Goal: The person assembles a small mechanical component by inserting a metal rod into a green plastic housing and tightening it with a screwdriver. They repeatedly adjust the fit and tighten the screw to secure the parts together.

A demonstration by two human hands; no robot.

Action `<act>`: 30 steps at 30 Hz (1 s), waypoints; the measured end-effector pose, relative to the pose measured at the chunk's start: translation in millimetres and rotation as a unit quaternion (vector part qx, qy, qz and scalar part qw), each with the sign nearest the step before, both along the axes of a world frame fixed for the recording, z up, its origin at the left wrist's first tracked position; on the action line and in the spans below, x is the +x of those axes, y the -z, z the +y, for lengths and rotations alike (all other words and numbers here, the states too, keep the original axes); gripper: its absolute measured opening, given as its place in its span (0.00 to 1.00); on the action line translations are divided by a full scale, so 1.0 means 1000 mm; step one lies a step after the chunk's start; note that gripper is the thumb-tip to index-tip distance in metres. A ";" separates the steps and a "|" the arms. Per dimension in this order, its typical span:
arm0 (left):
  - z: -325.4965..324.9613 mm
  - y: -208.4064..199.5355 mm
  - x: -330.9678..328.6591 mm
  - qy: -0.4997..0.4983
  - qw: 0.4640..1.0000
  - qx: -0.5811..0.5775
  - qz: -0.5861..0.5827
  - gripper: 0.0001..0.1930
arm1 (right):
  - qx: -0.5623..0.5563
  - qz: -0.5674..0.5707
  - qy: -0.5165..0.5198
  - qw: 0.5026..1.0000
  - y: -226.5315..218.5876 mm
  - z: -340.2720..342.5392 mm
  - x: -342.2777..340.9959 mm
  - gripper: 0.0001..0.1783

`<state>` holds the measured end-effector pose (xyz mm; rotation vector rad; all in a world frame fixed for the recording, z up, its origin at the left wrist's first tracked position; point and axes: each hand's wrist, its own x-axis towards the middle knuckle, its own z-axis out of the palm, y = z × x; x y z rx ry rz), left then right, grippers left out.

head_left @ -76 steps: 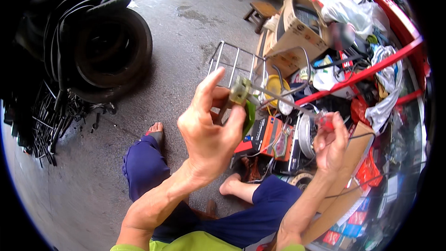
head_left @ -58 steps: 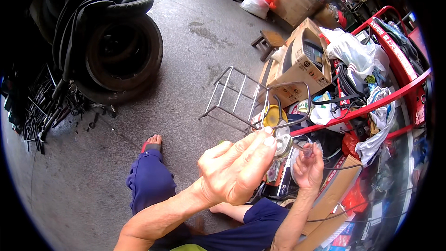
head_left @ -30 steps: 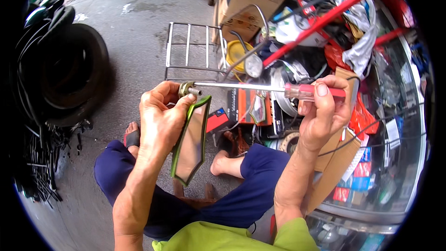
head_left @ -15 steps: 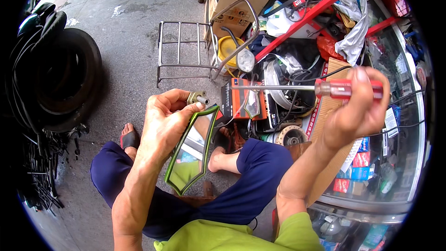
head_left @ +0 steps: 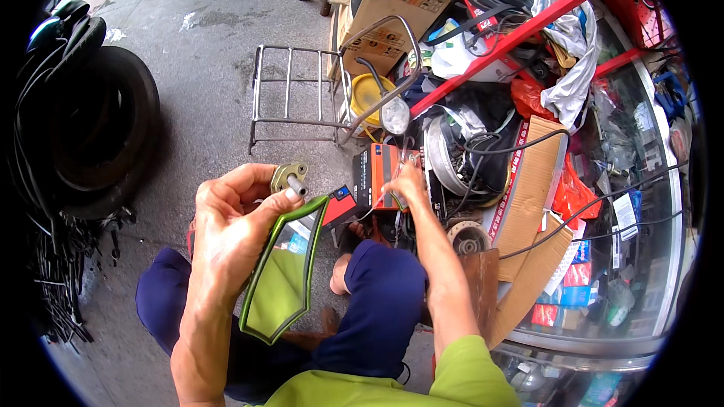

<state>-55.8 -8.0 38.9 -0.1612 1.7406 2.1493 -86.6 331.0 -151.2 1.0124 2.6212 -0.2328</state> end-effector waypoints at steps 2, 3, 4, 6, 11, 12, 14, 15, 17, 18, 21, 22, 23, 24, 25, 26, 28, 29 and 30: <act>-0.001 0.005 0.000 -0.004 1.000 0.002 0.014 0.08 | 0.024 -0.039 0.034 0.998 0.017 -0.008 0.009 0.58; -0.002 0.004 -0.001 -0.006 1.000 0.002 0.013 0.08 | 0.051 -0.037 0.031 0.998 0.022 -0.009 0.012 0.62; -0.002 0.002 -0.002 -0.009 1.000 0.001 0.012 0.08 | 0.045 -0.012 0.052 0.998 0.025 -0.005 0.012 0.62; -0.001 0.000 -0.004 -0.011 1.000 0.004 0.022 0.07 | 0.004 0.044 0.083 0.996 0.024 0.008 0.014 0.59; 0.006 0.002 -0.003 -0.007 1.000 0.027 0.013 0.08 | -0.110 0.154 0.167 0.968 0.053 0.046 0.031 0.21; 0.009 0.002 -0.004 0.002 0.999 0.036 0.016 0.08 | -0.076 0.190 0.144 0.968 0.074 0.064 0.039 0.19; 0.006 0.005 -0.005 0.003 0.999 0.029 0.012 0.08 | -0.062 0.244 0.109 0.962 0.083 0.057 0.041 0.17; 0.004 0.004 -0.004 -0.002 1.000 0.025 0.010 0.08 | -0.079 0.236 0.143 0.958 0.074 0.044 0.040 0.21; 0.004 0.002 -0.005 -0.002 1.000 0.028 0.008 0.08 | -0.099 0.224 0.220 0.944 0.051 0.034 0.044 0.28; 0.005 0.001 -0.005 0.000 0.999 0.034 0.008 0.08 | -0.132 0.316 0.233 0.910 0.059 0.042 0.047 0.24; 0.003 -0.001 -0.004 -0.002 0.999 0.042 0.010 0.08 | -0.362 0.405 0.279 0.792 0.041 0.042 0.048 0.17; 0.001 -0.001 -0.003 -0.006 0.999 0.039 0.013 0.08 | -0.392 0.406 0.274 0.778 0.032 0.035 0.047 0.17; 0.000 -0.001 -0.002 -0.007 0.999 0.037 0.018 0.08 | -0.387 0.394 0.273 0.788 0.025 0.033 0.048 0.18; 0.000 0.001 -0.003 -0.005 0.999 0.038 0.021 0.08 | -0.382 0.381 0.273 0.797 0.019 0.031 0.048 0.18; 0.000 0.001 -0.003 -0.001 0.999 0.044 0.019 0.08 | -0.376 0.368 0.272 0.806 0.013 0.029 0.048 0.18; 0.000 0.001 -0.004 0.002 0.999 0.049 0.017 0.08 | -0.379 0.361 0.246 0.816 0.003 0.021 0.049 0.13; -0.002 0.002 -0.003 0.000 0.999 0.048 0.014 0.07 | -0.448 0.350 0.209 0.796 -0.020 0.007 0.052 0.10; -0.003 0.001 -0.003 0.002 0.999 0.049 0.014 0.07 | -0.477 0.345 0.190 0.785 -0.036 0.002 0.055 0.09; -0.004 0.001 -0.003 0.004 0.999 0.050 0.013 0.07 | -0.542 0.331 0.147 0.758 -0.049 -0.001 0.058 0.17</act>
